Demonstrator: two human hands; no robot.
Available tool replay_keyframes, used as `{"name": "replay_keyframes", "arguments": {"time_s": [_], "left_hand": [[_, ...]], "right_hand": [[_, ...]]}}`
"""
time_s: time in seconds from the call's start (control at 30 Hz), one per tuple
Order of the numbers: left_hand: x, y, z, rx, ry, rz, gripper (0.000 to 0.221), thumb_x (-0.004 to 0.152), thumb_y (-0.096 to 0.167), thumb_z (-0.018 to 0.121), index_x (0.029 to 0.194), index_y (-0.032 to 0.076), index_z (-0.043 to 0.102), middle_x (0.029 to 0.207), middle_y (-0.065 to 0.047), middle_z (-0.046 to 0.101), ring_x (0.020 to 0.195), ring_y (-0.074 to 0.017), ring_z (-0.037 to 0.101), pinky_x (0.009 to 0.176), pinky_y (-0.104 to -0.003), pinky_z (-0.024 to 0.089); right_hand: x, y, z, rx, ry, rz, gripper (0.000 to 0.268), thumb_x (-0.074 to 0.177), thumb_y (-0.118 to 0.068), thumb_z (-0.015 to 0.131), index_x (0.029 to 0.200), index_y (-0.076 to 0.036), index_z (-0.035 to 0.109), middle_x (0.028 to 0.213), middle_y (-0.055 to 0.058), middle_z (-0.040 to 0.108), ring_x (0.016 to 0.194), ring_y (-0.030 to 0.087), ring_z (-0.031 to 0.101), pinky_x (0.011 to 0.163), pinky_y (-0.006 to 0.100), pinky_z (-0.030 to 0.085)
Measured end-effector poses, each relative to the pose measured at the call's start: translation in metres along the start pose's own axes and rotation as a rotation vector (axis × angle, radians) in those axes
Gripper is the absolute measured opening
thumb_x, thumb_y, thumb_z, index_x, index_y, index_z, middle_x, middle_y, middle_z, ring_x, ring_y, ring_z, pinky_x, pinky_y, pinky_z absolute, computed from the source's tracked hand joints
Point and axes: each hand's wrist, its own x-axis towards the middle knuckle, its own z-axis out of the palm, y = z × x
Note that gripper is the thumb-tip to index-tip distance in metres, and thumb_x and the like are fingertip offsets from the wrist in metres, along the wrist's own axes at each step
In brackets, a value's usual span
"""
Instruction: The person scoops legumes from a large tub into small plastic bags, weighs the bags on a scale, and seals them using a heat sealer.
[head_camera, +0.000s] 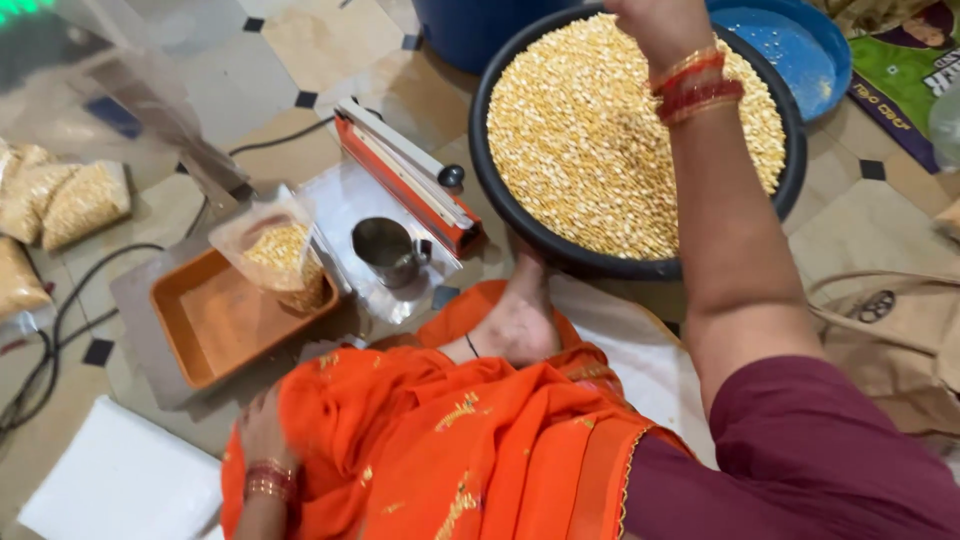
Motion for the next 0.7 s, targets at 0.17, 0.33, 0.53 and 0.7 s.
{"name": "replay_keyframes", "arguments": {"time_s": [0.17, 0.33, 0.53, 0.7], "left_hand": [[0.069, 0.139, -0.015, -0.105, -0.468, 0.362, 0.043, 0.1, 0.024, 0.036, 0.14, 0.016, 0.05, 0.125, -0.011, 0.07, 0.106, -0.037, 0.07, 0.084, -0.052, 0.055], [0.098, 0.229, -0.006, -0.19, -0.835, 0.223, 0.085, 0.097, 0.07, 0.015, 0.113, 0.015, 0.078, 0.133, -0.019, 0.069, 0.129, -0.0367, 0.059, 0.112, -0.049, 0.041], [0.093, 0.222, -0.009, -0.244, -0.843, 0.13, 0.086, 0.091, 0.079, 0.02, 0.108, 0.022, 0.082, 0.137, -0.018, 0.065, 0.129, -0.0381, 0.058, 0.114, -0.047, 0.039], [0.058, 0.23, -0.048, -0.21, -0.742, 0.068, 0.085, 0.088, 0.08, 0.022, 0.108, 0.025, 0.084, 0.139, -0.017, 0.063, 0.128, -0.0375, 0.059, 0.112, -0.047, 0.042]], "right_hand": [[-0.133, -0.019, 0.073, -0.105, -0.11, -0.025, 0.022, 0.1, -0.006, 0.065, 0.121, -0.002, 0.066, 0.116, 0.007, 0.073, 0.114, 0.016, 0.071, 0.102, 0.028, 0.058], [-0.238, -0.006, 0.154, -0.852, -0.451, -0.063, 0.027, 0.095, -0.029, 0.059, 0.106, -0.009, 0.073, 0.101, 0.018, 0.073, 0.094, 0.041, 0.067, 0.083, 0.05, 0.053], [-0.259, 0.076, 0.159, -1.008, -0.718, -0.165, 0.047, 0.097, -0.041, 0.046, 0.084, -0.011, 0.079, 0.089, 0.019, 0.075, 0.092, 0.041, 0.067, 0.104, 0.051, 0.04], [-0.263, 0.077, 0.158, -1.22, -0.856, -0.165, 0.06, 0.102, -0.051, 0.038, 0.087, -0.009, 0.079, 0.09, 0.021, 0.074, 0.093, 0.04, 0.069, 0.102, 0.048, 0.044]]}}
